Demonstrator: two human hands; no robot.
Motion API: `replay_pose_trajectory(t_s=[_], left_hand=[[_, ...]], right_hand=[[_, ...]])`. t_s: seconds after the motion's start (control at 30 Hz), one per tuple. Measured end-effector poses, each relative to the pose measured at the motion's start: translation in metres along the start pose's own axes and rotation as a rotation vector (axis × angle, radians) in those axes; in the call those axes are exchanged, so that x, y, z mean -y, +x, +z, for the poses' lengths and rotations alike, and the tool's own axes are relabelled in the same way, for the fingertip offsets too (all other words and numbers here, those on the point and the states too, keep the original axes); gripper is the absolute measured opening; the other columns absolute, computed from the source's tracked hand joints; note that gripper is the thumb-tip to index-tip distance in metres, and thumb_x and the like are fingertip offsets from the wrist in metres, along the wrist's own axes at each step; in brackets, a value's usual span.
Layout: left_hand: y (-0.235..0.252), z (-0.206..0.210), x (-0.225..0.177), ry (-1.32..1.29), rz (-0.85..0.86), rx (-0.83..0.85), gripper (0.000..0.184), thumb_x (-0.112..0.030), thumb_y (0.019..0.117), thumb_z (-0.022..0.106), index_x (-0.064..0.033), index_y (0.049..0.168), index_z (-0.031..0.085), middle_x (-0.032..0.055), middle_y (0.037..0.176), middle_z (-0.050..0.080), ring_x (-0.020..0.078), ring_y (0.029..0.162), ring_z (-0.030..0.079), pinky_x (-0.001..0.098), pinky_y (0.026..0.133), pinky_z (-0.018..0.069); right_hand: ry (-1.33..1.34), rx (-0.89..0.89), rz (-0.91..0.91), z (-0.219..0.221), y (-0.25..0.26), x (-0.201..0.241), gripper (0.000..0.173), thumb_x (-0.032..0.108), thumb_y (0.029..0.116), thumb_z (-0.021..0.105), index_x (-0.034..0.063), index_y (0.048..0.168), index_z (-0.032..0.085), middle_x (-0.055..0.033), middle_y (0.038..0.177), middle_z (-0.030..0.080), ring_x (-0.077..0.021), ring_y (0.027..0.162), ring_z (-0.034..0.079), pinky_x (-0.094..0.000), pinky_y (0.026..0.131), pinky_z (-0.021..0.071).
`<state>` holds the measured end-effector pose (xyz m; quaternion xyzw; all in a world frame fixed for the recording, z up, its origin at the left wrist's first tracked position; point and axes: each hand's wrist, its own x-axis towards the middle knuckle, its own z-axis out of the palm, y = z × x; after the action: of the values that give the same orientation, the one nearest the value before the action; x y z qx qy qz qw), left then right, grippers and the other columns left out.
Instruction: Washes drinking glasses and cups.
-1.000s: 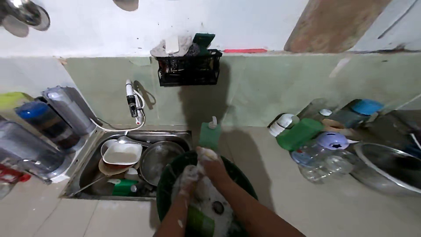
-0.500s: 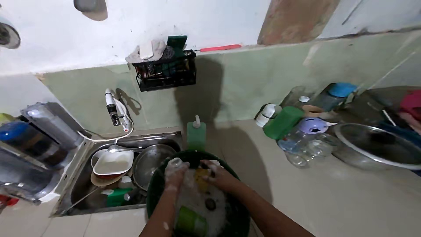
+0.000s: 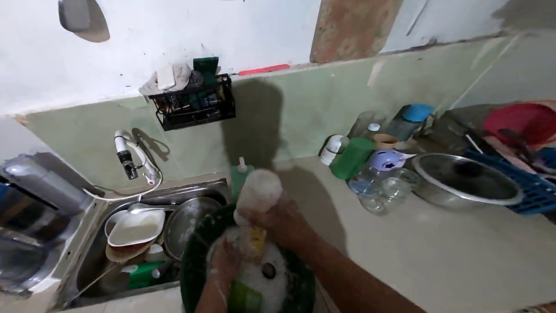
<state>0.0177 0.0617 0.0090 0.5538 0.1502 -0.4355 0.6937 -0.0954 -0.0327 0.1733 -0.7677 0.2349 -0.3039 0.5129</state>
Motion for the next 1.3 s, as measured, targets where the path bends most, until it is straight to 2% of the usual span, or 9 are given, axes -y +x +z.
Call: replay_pose_trajectory(t_s=[0.17,0.3,0.43,0.57,0.73,0.87,1.03,1.17,1.3], left_hand=[[0.004,0.001,0.006,0.329,0.185,-0.047,0.043,-0.014,0.1085,0.048,0.0036,0.148,0.041,0.0264,0.147,0.047,0.036,0.127,0.053,0.0493,0.103,0.0467],[-0.013,0.011,0.006,0.584,0.302,-0.003,0.041,-0.013,0.1069,0.051,0.004,0.144,0.045,0.026,0.14,0.053,0.0333,0.124,0.055,0.047,0.101,0.0476],[-0.049,0.033,0.002,1.375,0.313,0.061,0.052,-0.006,0.1061,0.049,0.0141,0.151,0.032,0.0321,0.158,0.034,0.038,0.15,0.032,0.0418,0.122,0.0256],[-0.012,0.036,0.048,1.849,0.623,0.187,0.095,-0.047,0.0869,0.074,-0.0206,0.164,0.025,0.0219,0.17,0.013,0.055,0.152,0.009,0.0812,0.11,0.0203],[-0.033,0.036,0.097,1.984,0.368,0.49,0.051,-0.011,0.1039,0.053,-0.01,0.154,0.044,0.023,0.164,0.029,0.0516,0.146,0.032,0.0664,0.111,0.0368],[0.004,0.039,0.079,1.889,0.251,0.189,0.063,-0.02,0.1,0.058,-0.015,0.159,0.036,0.0212,0.166,0.024,0.0417,0.14,0.046,0.054,0.106,0.0484],[0.004,0.036,0.068,2.023,0.339,0.63,0.056,-0.031,0.0953,0.068,-0.0064,0.145,0.055,0.0257,0.152,0.045,0.0434,0.141,0.043,0.0566,0.114,0.0399],[0.008,0.022,0.072,1.969,0.484,0.306,0.048,-0.024,0.0992,0.061,-0.0052,0.143,0.057,0.0274,0.155,0.042,0.0474,0.145,0.036,0.0586,0.117,0.0328],[-0.01,0.022,0.081,2.065,0.45,0.557,0.046,-0.025,0.1014,0.058,-0.0108,0.145,0.056,0.0227,0.16,0.038,0.0509,0.143,0.037,0.0677,0.108,0.0387]], right_hand=[[0.002,-0.08,-0.319,0.01,-0.008,-0.031,0.073,0.029,0.0803,0.084,0.0009,0.138,0.049,-0.0108,0.126,0.066,-0.013,0.114,0.065,-0.0295,0.096,0.0569],[-0.031,0.028,0.121,0.036,-0.017,-0.083,0.082,0.029,0.087,0.079,-0.0086,0.149,0.04,-0.0246,0.14,0.058,-0.0272,0.129,0.058,-0.0407,0.111,0.0464],[0.129,-0.156,-0.232,0.021,-0.026,-0.064,0.069,0.023,0.0811,0.083,-0.0151,0.131,0.054,-0.023,0.125,0.067,-0.0183,0.117,0.066,-0.0297,0.102,0.0523],[-0.037,-0.389,0.362,-0.07,0.013,-0.132,0.067,0.023,0.1,0.066,-0.0032,0.153,0.035,-0.0267,0.134,0.06,-0.0322,0.117,0.064,-0.0456,0.101,0.0523],[-0.562,-0.081,0.763,-0.169,0.009,-0.26,0.072,0.033,0.1038,0.061,-0.0031,0.158,0.029,-0.0318,0.15,0.047,-0.0447,0.139,0.047,-0.0545,0.116,0.0374],[-0.678,-0.088,0.63,-0.159,0.015,-0.254,0.073,0.029,0.1024,0.062,0.0008,0.16,0.028,-0.0291,0.163,0.028,-0.049,0.149,0.03,-0.0616,0.119,0.0294],[-0.707,0.075,0.617,-0.121,0.024,-0.201,0.064,0.042,0.1018,0.059,0.0181,0.158,0.04,-0.015,0.168,0.026,-0.0408,0.152,0.029,-0.0651,0.118,0.0289],[-0.707,0.029,0.791,-0.138,-0.003,-0.25,0.073,0.047,0.1035,0.053,0.0112,0.162,0.028,-0.0257,0.16,0.037,-0.0475,0.144,0.039,-0.0649,0.115,0.0331],[-0.729,0.241,0.614,-0.122,-0.009,-0.265,0.066,0.046,0.1088,0.04,0.014,0.164,0.023,-0.0163,0.165,0.034,-0.0383,0.149,0.038,-0.0587,0.119,0.0324]])
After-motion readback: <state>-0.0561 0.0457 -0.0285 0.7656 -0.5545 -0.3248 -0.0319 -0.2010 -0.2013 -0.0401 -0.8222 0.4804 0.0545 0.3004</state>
